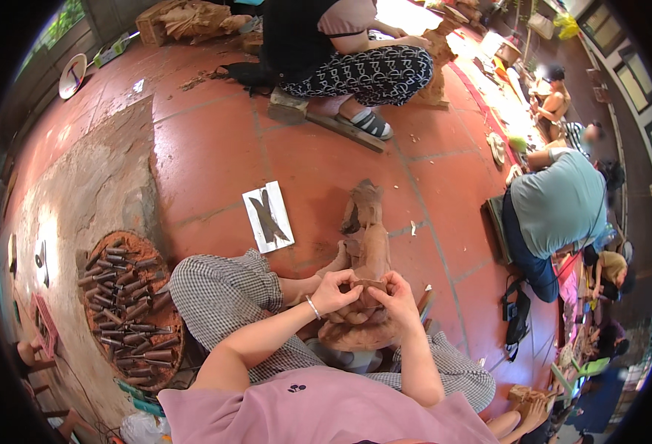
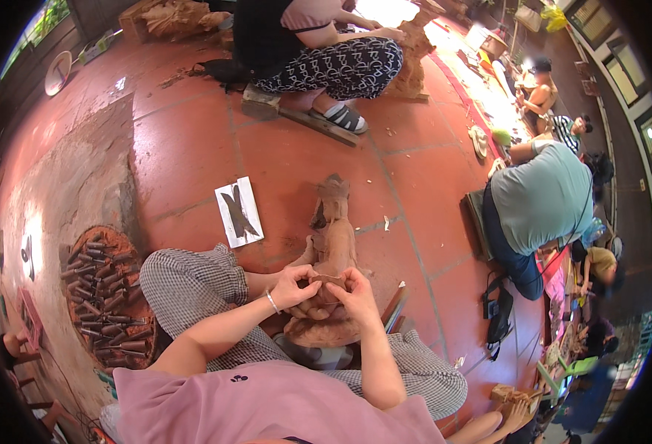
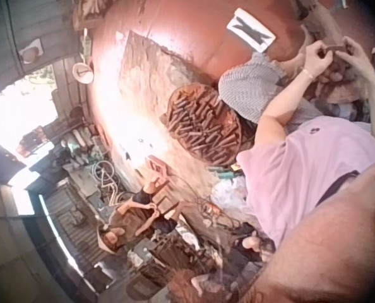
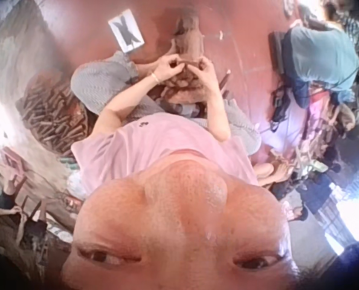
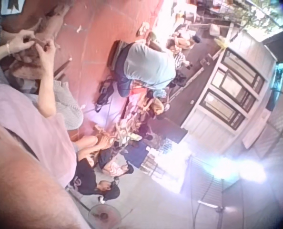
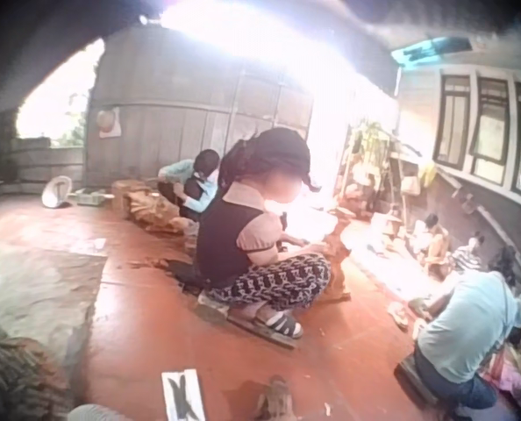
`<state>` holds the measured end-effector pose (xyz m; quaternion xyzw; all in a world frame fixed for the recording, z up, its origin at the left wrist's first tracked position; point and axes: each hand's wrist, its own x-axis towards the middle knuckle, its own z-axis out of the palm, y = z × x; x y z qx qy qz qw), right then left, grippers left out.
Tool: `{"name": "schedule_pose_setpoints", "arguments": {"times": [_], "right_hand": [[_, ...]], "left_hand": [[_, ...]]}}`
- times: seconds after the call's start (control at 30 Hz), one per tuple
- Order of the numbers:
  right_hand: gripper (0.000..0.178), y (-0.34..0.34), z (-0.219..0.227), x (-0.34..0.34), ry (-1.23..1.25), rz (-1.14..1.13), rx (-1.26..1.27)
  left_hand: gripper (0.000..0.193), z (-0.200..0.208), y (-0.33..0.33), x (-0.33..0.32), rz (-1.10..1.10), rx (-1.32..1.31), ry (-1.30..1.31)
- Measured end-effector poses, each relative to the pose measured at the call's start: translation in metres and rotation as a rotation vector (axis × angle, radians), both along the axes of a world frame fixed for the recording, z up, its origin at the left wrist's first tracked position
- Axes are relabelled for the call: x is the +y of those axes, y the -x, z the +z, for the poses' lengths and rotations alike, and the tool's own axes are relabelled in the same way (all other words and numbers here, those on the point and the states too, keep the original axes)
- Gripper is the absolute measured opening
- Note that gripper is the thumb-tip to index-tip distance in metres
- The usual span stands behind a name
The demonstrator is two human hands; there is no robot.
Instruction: The person sits on the floor and carves a wooden object using a small knife, shaping its surface and removing small pieces of wood. The person rotates the object to access different areas and continues refining the details.
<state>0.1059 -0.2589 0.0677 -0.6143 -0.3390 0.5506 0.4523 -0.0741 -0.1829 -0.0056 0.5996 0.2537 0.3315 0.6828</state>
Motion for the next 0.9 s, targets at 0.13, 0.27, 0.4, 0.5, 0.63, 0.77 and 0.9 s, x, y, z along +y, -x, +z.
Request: {"name": "schedule_pose_setpoints", "arguments": {"times": [0.13,0.27,0.4,0.5,0.63,0.77,0.9], "right_hand": [[0.020,0.031,0.044,0.010,-0.083,-0.147,-0.446],[0.025,0.024,-0.001,0.014,-0.484,0.132,-1.167],[0.026,0.032,-0.011,-0.002,-0.465,0.226,-1.133],[0.027,0.036,-0.022,0.015,-0.548,0.210,-1.148],[0.022,0.041,-0.010,0.014,-0.461,0.267,-1.168],[0.020,0.035,-0.013,0.009,-0.453,0.265,-1.150],[0.016,0.042,-0.022,0.025,-0.395,0.296,-1.194]], "left_hand": [[0.013,0.004,-0.002,-0.002,0.081,-0.039,0.095],[0.019,-0.020,-0.013,-0.003,0.318,-0.011,-0.105],[0.022,-0.039,-0.019,-0.003,0.362,0.048,-0.094],[0.026,-0.039,-0.019,-0.003,0.358,0.089,-0.073],[0.029,-0.038,-0.016,-0.004,0.382,0.120,-0.069],[0.025,-0.032,-0.018,-0.005,0.383,0.101,-0.033],[0.024,-0.021,-0.014,-0.003,0.314,0.126,0.094]]}}
